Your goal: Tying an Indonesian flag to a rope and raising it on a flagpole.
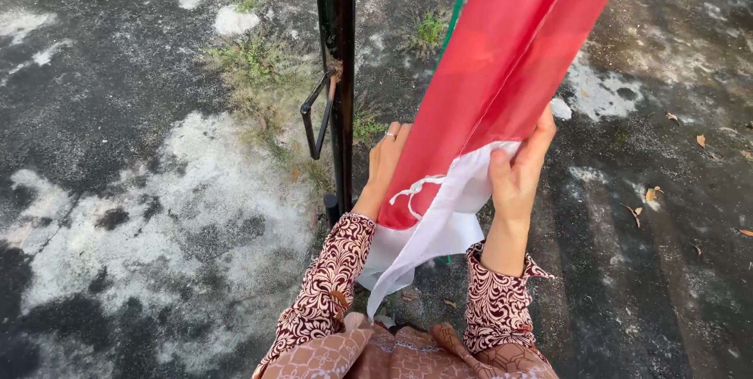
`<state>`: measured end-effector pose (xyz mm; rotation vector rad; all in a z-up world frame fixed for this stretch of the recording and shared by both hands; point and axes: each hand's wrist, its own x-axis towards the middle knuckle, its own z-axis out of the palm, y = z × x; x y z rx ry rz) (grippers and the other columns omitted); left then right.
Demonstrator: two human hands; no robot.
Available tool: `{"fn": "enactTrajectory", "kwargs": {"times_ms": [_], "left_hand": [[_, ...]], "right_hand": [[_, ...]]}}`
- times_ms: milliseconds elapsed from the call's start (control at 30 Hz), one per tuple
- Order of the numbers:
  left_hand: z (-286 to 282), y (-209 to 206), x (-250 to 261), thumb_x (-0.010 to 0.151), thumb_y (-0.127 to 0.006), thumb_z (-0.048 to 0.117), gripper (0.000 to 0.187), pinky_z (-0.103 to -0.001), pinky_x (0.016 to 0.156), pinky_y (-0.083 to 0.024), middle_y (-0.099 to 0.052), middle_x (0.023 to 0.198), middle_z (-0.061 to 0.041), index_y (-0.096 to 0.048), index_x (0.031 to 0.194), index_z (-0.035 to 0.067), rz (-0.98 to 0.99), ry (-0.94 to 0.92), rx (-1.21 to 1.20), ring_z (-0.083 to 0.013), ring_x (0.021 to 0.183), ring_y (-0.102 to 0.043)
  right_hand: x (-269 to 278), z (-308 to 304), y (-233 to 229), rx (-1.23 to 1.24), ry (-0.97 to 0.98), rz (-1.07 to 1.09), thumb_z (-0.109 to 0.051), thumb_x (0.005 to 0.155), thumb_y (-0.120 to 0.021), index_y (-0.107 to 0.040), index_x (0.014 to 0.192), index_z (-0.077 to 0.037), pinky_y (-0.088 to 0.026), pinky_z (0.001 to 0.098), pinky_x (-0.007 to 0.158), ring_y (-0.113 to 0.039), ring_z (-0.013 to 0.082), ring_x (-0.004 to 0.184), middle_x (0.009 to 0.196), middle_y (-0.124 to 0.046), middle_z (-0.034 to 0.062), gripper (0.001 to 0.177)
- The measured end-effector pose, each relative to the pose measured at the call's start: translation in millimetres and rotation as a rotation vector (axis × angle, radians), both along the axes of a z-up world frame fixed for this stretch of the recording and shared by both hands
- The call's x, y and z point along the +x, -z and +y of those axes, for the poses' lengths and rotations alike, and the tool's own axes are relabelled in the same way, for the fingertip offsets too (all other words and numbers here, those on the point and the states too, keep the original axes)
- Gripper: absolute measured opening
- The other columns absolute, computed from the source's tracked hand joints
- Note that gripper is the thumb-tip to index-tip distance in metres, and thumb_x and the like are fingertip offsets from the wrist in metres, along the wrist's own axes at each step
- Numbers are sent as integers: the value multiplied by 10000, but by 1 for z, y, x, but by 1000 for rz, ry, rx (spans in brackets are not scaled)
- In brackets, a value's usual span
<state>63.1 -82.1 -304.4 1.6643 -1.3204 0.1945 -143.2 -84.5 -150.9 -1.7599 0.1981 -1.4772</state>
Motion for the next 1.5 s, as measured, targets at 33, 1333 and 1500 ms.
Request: {"fn": "enactTrajectory", "kwargs": {"times_ms": [33,1333,1500], "left_hand": [[-2,18,1,962,-581,140,266,-485,678,-533,-616,1083,-139,-551,1226,116,23,17,89,-377,856,-693],[-66,-190,-75,1076,-601,85,568,-468,1268,-332,-360,1658,-204,-378,1598,121,23,241,-487,-436,1533,-374],[-74,-233,-89,990,-716,247,557,-447,1174,-349,-602,1467,-149,-488,1475,97,263,648,-274,-314,1354,-586]], "right_hand": [[-2,4,1,-73,40,-23,-460,1055,-664,-249,1673,-34,-225,371,1330,-307,231,1562,1656,-321,140,857],[-103,-56,-117,-716,1026,43,-13,1039,-727,-520,1367,11,-444,444,1103,-565,329,1222,1273,-540,165,389],[-115,-39,-116,-670,1031,18,-152,1099,-711,-615,1219,18,-483,398,956,-616,299,1077,1167,-580,152,229]]}}
